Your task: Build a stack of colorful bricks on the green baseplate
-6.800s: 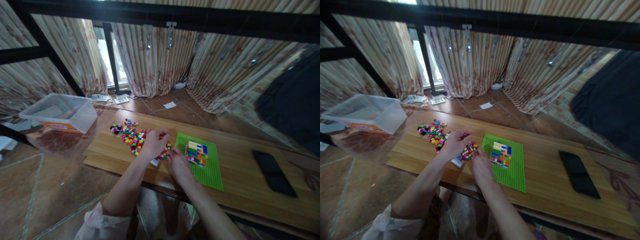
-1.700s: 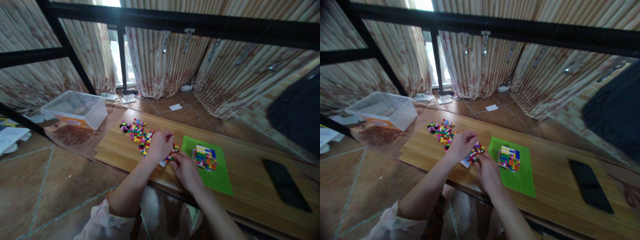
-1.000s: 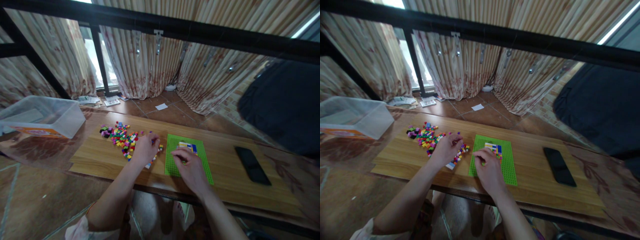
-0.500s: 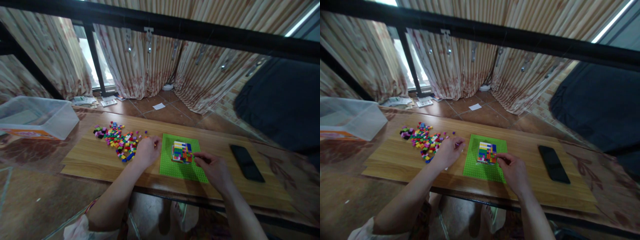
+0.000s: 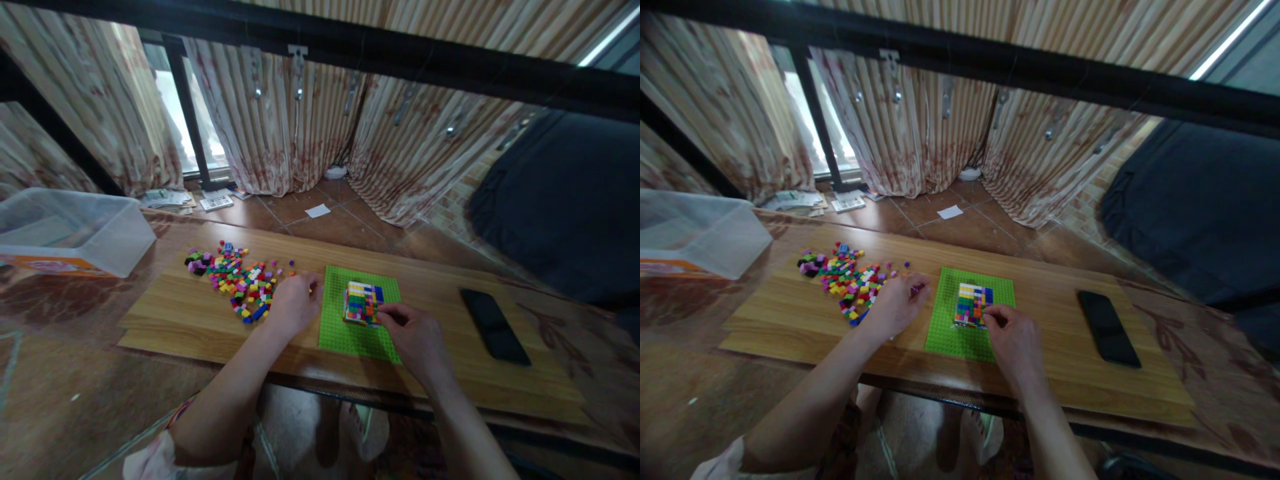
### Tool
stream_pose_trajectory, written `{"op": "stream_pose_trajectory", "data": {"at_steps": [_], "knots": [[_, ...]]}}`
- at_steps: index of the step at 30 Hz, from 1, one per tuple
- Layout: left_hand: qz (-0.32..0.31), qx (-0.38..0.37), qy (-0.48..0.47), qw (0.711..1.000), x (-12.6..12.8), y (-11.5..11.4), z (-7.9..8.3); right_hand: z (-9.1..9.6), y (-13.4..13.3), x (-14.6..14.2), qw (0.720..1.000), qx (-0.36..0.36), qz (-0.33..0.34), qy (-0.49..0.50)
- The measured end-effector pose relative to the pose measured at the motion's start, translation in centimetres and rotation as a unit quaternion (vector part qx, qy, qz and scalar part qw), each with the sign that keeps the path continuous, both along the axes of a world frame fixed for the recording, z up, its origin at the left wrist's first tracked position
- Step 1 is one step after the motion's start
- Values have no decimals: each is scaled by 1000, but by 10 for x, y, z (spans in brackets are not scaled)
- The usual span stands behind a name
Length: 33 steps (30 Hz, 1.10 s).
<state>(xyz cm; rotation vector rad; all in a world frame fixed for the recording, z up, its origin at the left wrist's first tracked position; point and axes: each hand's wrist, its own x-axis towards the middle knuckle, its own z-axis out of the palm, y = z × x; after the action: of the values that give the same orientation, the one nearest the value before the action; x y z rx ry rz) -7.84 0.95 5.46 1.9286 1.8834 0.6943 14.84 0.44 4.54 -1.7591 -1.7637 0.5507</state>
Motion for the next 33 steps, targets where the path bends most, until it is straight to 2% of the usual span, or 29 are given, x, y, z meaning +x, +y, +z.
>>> {"op": "stream_pose_trajectory", "data": {"at_steps": [8,20,33], "knots": [[0,-8,8,1000,0,-3,3,-3,3,-1,1000,9,5,-27],[-7,-13,19,1000,0,-4,4,2,1,3,1000,14,-2,-1],[-4,-22,25,999,2,-3,3,-1,6,3,1000,-15,-20,-15]]}}
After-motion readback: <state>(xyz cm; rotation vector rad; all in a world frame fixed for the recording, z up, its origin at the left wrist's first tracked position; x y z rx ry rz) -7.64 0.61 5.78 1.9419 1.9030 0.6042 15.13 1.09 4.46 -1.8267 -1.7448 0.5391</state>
